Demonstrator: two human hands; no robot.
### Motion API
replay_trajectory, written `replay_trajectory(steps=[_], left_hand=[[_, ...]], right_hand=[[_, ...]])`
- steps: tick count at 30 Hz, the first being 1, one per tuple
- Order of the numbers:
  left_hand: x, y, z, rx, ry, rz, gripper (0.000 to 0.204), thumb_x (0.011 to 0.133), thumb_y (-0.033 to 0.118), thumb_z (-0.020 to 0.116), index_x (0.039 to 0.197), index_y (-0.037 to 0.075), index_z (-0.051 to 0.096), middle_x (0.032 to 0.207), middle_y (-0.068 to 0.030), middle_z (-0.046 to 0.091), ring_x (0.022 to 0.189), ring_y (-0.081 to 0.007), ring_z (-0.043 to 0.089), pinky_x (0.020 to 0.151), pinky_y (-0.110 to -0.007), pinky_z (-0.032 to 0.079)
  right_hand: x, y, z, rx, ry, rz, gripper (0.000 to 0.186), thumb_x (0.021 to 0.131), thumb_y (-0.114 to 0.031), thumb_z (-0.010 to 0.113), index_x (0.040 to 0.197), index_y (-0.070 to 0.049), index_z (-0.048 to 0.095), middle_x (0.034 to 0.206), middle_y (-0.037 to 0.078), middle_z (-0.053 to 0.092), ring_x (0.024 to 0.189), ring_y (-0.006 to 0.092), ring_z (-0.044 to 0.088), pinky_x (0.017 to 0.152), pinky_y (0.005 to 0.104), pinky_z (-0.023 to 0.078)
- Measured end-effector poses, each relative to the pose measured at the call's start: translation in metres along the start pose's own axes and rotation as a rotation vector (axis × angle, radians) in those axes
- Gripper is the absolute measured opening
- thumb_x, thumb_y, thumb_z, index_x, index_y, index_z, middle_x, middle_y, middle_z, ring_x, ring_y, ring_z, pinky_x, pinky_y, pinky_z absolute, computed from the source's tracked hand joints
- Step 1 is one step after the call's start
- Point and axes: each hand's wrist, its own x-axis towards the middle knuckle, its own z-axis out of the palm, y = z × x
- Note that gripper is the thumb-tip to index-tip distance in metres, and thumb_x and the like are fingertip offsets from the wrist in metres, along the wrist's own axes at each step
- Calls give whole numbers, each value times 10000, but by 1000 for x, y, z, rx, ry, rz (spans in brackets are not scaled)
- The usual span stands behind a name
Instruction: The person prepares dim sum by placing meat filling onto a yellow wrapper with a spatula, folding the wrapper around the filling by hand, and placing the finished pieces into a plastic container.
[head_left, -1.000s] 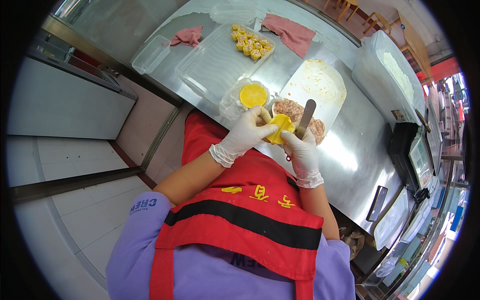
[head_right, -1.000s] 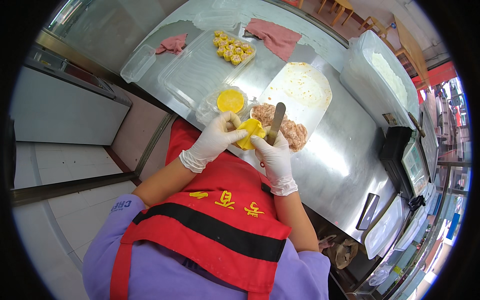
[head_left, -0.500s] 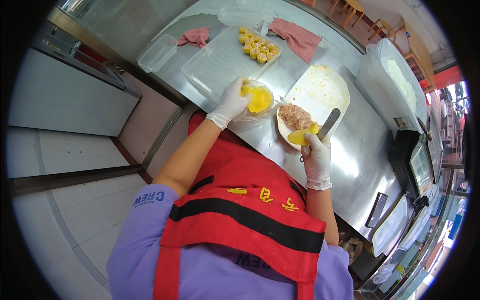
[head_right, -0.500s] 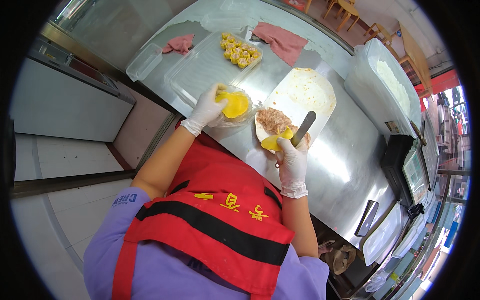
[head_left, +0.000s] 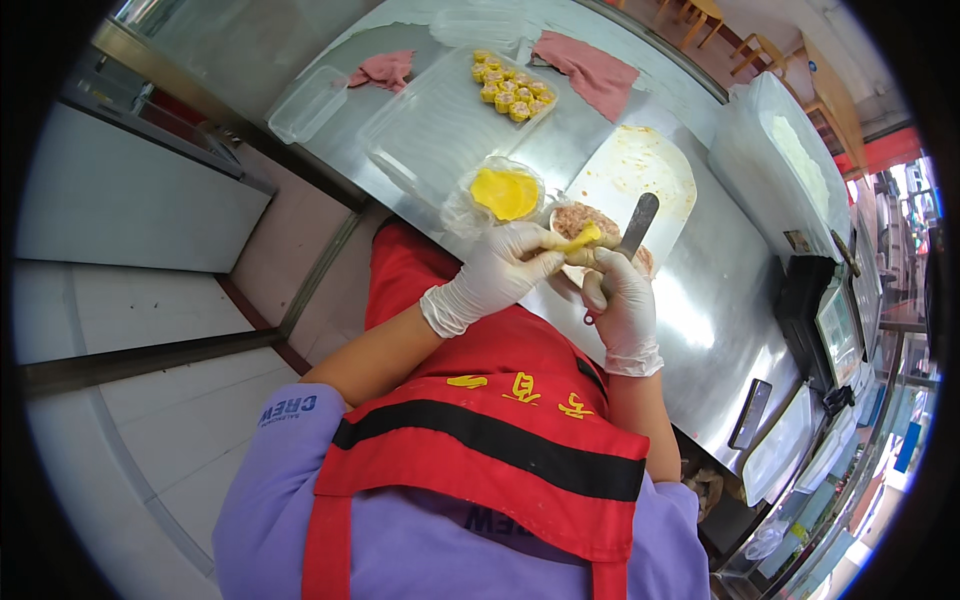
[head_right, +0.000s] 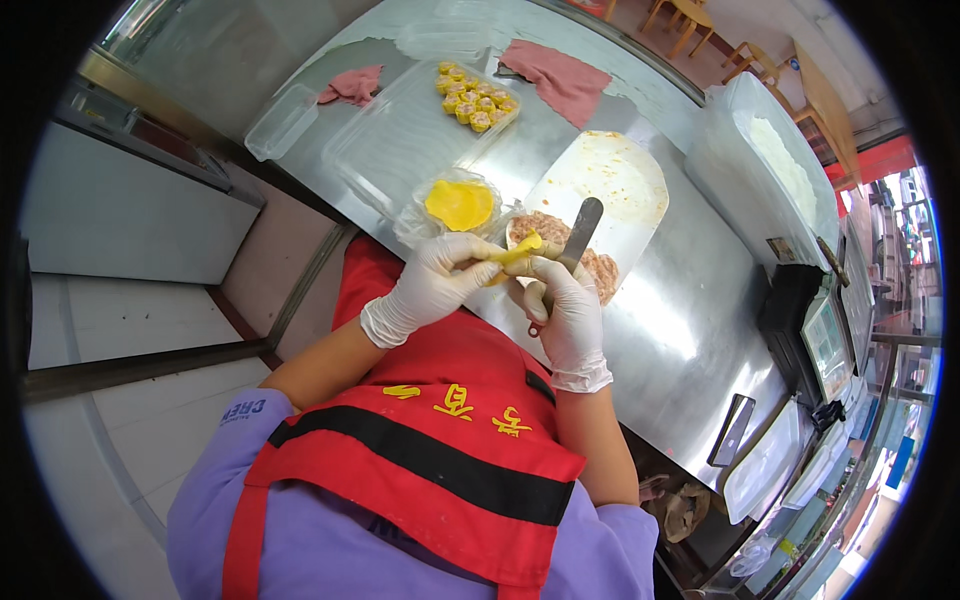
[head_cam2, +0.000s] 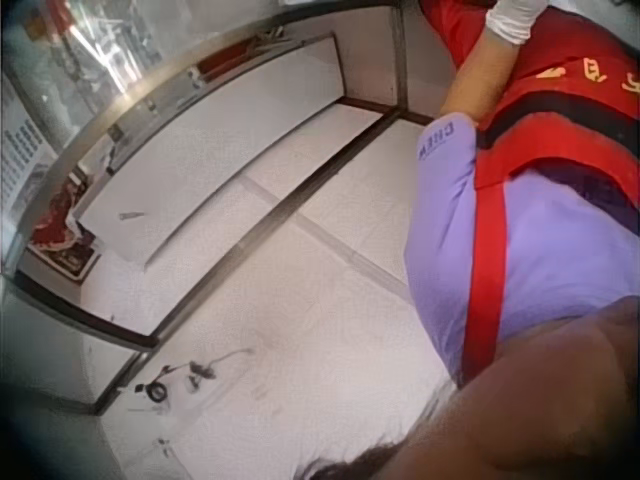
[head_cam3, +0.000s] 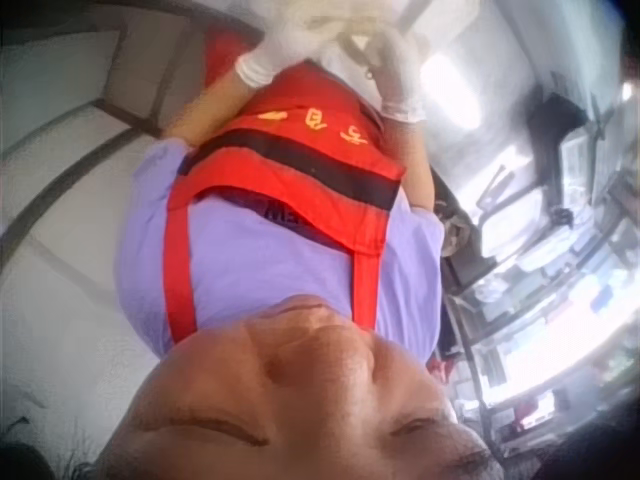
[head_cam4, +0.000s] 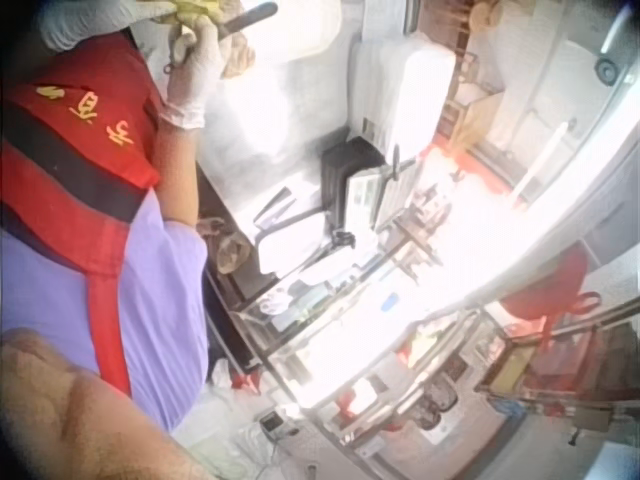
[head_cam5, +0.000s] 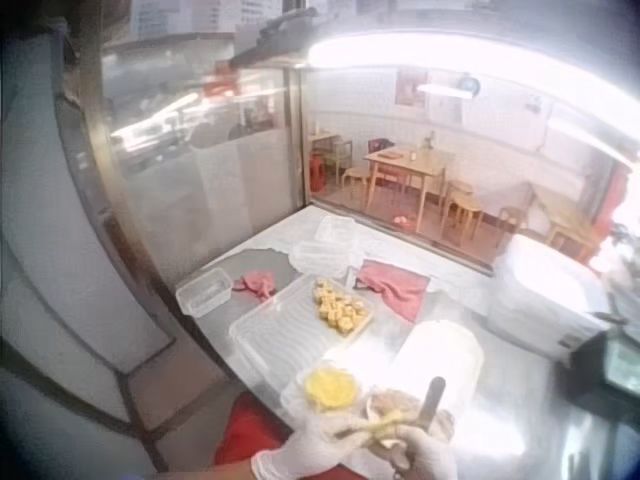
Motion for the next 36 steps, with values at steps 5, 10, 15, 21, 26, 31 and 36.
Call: replay_trajectory(steps=[5,10,15,21,26,31,36], left_hand=[[-2,-2,-4,-593,5,-563,196,908,93,620,1046,-46,639,938,-76,669,778,-142,672,688,-241,562],[-5,8,4,-554,21,-561,213,919,59,577,1093,-51,631,939,-76,664,787,-144,672,698,-246,563],[-10,8,12,-313,-41,-370,248,938,24,512,1142,-80,607,927,-91,661,799,-131,654,722,-237,540],[-15,9,20,81,-40,-40,249,888,-6,520,1114,-74,597,908,-165,638,840,-234,636,741,-319,496],[-15,9,22,207,-100,113,264,910,2,511,1156,-66,578,916,-131,640,819,-190,631,720,-287,502],[-9,25,13,-520,-11,-490,134,927,58,562,1015,-28,618,884,-71,654,713,-126,656,668,-252,565],[-9,17,4,-410,-83,-498,97,887,40,600,948,-30,628,834,-69,654,705,-121,651,635,-240,554]], right_hand=[[11,13,-31,-478,201,-196,99,849,-54,636,927,5,625,787,17,632,632,41,538,576,188,461],[1,25,-23,-610,2,-311,118,853,-57,654,953,2,676,745,-26,616,611,8,507,528,177,404],[5,35,-26,-592,-5,-294,122,852,-66,667,947,8,684,697,-39,606,586,-1,481,535,167,400],[0,26,-18,-451,17,-244,109,860,-55,665,927,30,668,751,0,644,639,28,549,587,174,447],[-2,26,-17,-332,32,-242,72,838,-23,653,899,16,655,750,7,640,645,35,559,588,173,446],[-2,31,-22,-489,27,-297,28,795,-6,654,818,2,640,671,-41,580,575,6,464,519,174,387],[-9,25,-13,-684,-37,-361,47,776,0,660,747,-11,624,626,-50,532,549,5,402,491,183,354]])
